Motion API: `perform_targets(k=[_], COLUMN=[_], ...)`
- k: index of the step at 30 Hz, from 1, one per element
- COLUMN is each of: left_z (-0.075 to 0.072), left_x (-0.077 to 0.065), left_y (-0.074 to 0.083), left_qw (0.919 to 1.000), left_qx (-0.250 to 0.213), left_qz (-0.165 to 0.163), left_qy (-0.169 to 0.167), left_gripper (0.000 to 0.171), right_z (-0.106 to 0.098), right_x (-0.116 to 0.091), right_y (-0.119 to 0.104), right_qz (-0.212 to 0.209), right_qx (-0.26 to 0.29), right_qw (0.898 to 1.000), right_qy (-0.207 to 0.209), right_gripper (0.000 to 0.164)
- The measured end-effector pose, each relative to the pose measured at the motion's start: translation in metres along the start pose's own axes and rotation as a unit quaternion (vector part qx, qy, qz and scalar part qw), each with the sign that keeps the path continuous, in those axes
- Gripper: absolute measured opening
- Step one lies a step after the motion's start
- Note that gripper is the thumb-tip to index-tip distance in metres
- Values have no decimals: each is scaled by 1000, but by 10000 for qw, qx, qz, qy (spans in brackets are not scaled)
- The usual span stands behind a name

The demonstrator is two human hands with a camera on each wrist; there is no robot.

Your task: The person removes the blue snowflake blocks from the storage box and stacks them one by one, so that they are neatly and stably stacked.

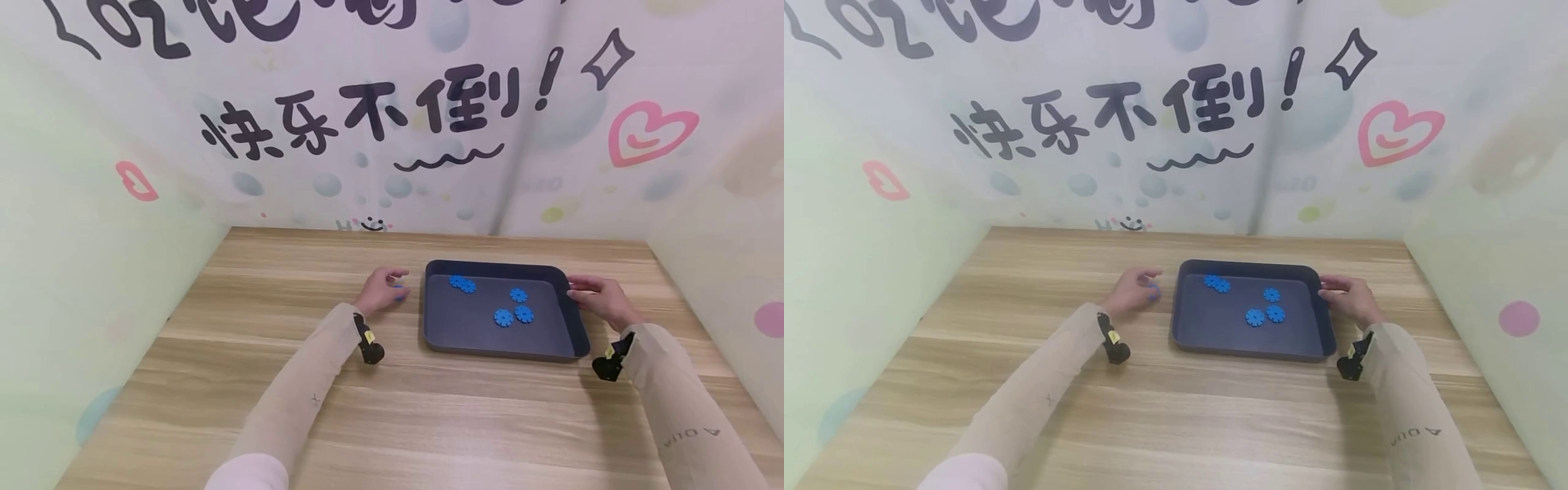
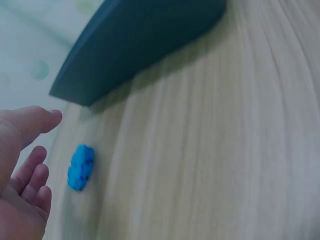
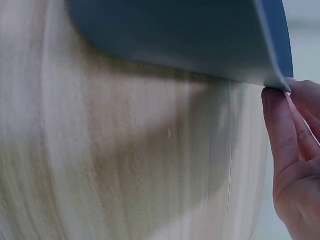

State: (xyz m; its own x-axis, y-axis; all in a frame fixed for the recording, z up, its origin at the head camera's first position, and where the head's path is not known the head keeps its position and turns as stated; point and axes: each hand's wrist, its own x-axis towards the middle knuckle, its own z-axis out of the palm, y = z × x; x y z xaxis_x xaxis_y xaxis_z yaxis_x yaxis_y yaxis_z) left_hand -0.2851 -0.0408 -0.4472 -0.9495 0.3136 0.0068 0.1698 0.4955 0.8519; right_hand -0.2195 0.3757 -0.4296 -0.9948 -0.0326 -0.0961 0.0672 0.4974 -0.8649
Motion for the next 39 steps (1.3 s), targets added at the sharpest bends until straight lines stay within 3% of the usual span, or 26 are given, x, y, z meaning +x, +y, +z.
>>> perform_targets(k=[7, 19, 39], left_z=[6, 24, 44], left_x=[-2, -5, -10], left_y=[21, 46, 61], left_qw=[9979, 9942, 9898], left_qx=[-334, -415, -187], left_qz=[552, 991, 1284], left_qy=[107, -107, -586], left_gripper=[37, 31, 31], right_z=[2, 3, 9], right_x=[-1, 0, 3], right_y=[-1, 2, -6], right_qz=[-100, -122, 61], right_qx=[15, 353, 161], right_qw=[9999, 9993, 9998], right_qy=[41, 100, 32], right_gripper=[49, 49, 46])
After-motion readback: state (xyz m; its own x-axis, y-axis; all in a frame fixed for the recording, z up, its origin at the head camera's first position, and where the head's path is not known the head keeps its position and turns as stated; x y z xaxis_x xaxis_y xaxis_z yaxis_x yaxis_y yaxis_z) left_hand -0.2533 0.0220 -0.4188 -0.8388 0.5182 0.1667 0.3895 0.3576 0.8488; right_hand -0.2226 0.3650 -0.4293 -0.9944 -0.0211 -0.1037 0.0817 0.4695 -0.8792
